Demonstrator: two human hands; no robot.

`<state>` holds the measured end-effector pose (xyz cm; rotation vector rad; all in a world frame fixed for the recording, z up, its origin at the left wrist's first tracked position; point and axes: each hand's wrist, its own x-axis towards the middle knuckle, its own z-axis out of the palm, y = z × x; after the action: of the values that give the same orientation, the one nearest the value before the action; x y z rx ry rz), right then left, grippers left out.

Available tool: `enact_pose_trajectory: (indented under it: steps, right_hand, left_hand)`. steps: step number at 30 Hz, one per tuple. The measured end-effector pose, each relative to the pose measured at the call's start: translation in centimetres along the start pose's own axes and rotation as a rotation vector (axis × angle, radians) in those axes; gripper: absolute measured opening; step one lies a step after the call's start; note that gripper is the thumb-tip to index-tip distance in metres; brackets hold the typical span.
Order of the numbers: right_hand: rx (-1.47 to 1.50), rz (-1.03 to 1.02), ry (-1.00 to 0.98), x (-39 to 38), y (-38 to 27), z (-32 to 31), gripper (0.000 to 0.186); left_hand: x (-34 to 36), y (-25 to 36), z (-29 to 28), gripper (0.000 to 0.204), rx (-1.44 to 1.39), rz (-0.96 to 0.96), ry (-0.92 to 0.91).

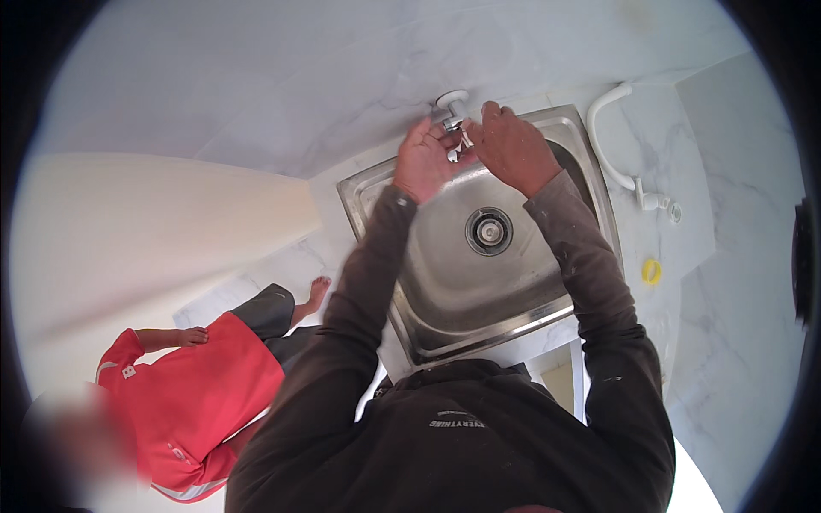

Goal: The person wraps thread seal tape around a pipe fitting, screws it into the sink, and attaches a faucet. He then turns on the water to test the installation.

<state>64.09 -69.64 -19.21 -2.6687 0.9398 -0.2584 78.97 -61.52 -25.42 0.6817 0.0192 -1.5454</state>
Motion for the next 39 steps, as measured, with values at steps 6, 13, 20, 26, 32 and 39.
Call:
enact_pose_trajectory:
  steps: [6,13,20,26,32,39]
  right_hand:
    - [-0.199,-0.148,0.191,-1.3,-0.3,-4.6,0.020]
    - [0.474,0.485,-0.096,-11.2,4.7,1.5,0.023]
    - [0.543,0.608,-0.145,-17.7,6.4,6.6,0.022]
    - [0.508,0.509,0.032,-15.3,5.8,6.9,0.022]
    - [0.689,0.387,0.089,-10.2,3.7,5.7,0.020]
    - [0.872,0.544,-0.166,-16.3,5.0,5.1,0.023]
  left_hand:
    - [5.0,-5.0,-0.3,0.050,-0.579,0.017,-0.433]
    - [6.6,-2.0,0.2,0.028,-0.476,-0.183,-0.828]
    - [3.5,0.4,2.3,0.028,-0.141,-0.209,-0.205]
    - [3.3,0.6,5.8,0.025,0.223,-0.065,0.160]
    - [3.8,0.6,4.4,0.033,0.027,-0.098,0.017]
    - [6.3,-4.4,1.8,0.049,-0.555,-0.032,-0.776]
